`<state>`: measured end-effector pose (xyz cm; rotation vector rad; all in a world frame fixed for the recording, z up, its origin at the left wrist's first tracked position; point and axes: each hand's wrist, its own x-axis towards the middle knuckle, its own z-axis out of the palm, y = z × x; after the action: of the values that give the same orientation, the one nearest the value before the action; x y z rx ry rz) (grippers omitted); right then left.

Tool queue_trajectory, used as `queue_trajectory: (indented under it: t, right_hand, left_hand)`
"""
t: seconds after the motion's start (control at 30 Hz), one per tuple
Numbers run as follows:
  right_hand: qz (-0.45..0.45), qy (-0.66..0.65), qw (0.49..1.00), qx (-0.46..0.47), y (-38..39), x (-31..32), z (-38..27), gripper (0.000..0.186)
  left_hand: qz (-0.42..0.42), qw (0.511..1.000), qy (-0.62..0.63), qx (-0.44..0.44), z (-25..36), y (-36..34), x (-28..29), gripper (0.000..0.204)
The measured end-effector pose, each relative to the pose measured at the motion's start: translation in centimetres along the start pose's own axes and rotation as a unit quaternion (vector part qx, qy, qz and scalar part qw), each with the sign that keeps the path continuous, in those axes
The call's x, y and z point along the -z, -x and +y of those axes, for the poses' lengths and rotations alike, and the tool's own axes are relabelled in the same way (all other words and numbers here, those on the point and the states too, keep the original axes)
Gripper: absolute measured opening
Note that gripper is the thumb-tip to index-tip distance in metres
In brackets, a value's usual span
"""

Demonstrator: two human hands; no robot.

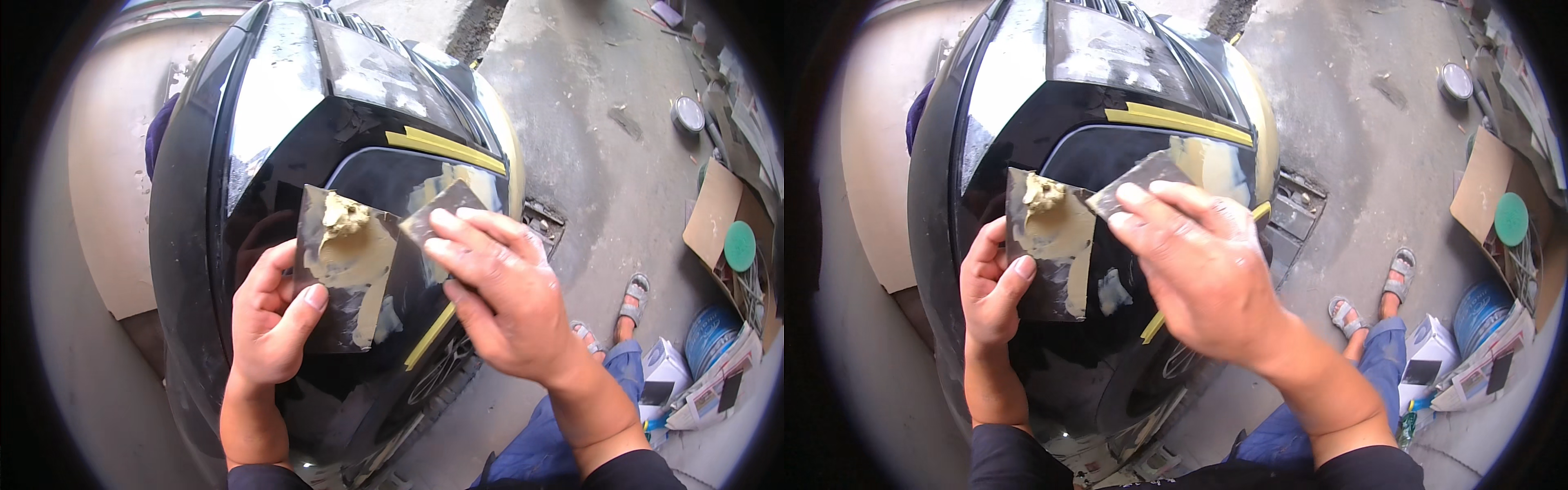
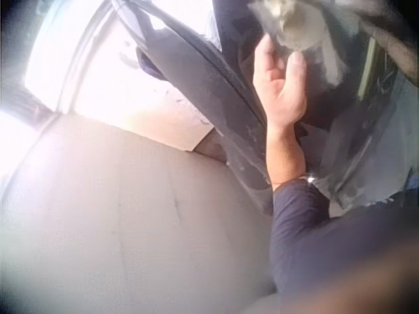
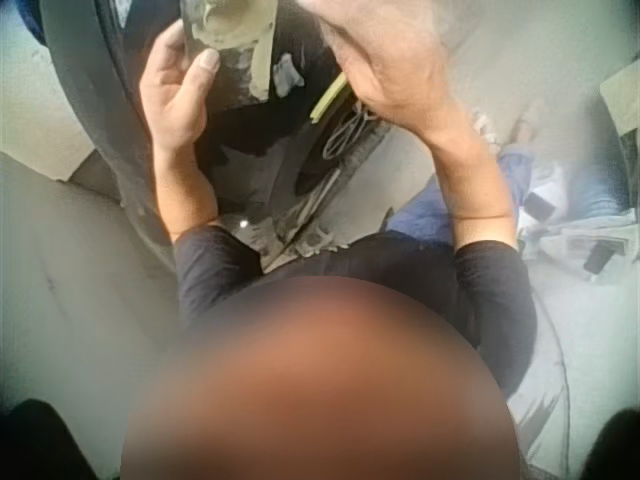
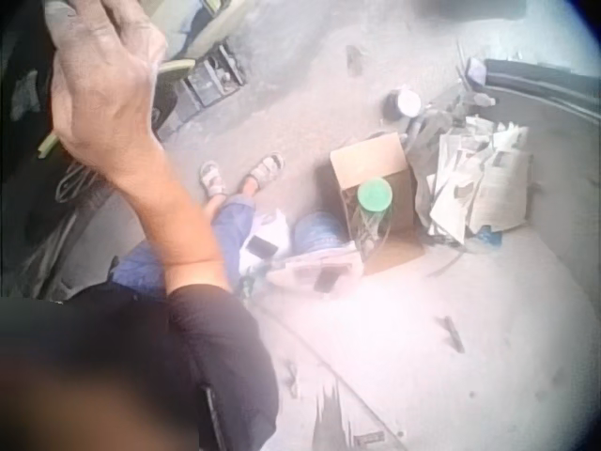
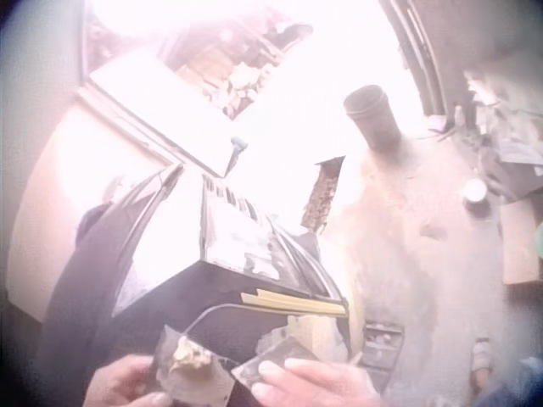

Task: The person applies body filler to the rear quarter panel of a black car using a putty knife and a spreader. They repeatedly transfer filler from the putty knife to the spreader and smooth it over the taped-off area.

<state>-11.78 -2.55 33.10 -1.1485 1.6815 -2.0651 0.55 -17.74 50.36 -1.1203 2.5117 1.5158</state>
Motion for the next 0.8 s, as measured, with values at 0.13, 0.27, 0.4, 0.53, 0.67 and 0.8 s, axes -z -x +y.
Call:
queue_trajectory:
  t: [0.13,0.27,0.4,0.53,0.67,0.8]
  right_hand:
    - [0.028,0.041,0.998,0.036,-1.2,-1.5,-2.2,0.041]
    - [0.007,0.087,0.995,0.045,-0.5,-3.3,-3.4,0.036]
    - [-0.026,0.093,0.994,0.058,1.3,-3.4,-2.4,0.033]
    - [-0.038,-0.017,0.998,-0.049,2.7,-0.9,1.7,0.041]
    - [-0.061,-0.255,0.919,-0.294,5.4,2.7,6.5,0.047]
    - [-0.072,-0.340,0.858,-0.380,5.8,5.1,11.7,0.053]
  left_hand:
    - [-0.006,1.000,0.003,-0.009,-0.2,0.1,0.0,0.043]
    - [-0.028,0.999,-0.043,-0.015,-0.1,0.3,0.0,0.043]
    - [-0.033,0.982,-0.177,-0.063,-0.9,0.4,0.1,0.044]
    - [0.093,0.974,-0.118,-0.170,-1.5,-0.5,-0.4,0.043]
    - [0.083,0.978,-0.118,-0.151,-1.8,0.2,1.7,0.044]
    - [0.081,0.989,-0.052,-0.115,-1.2,-0.9,2.4,0.046]
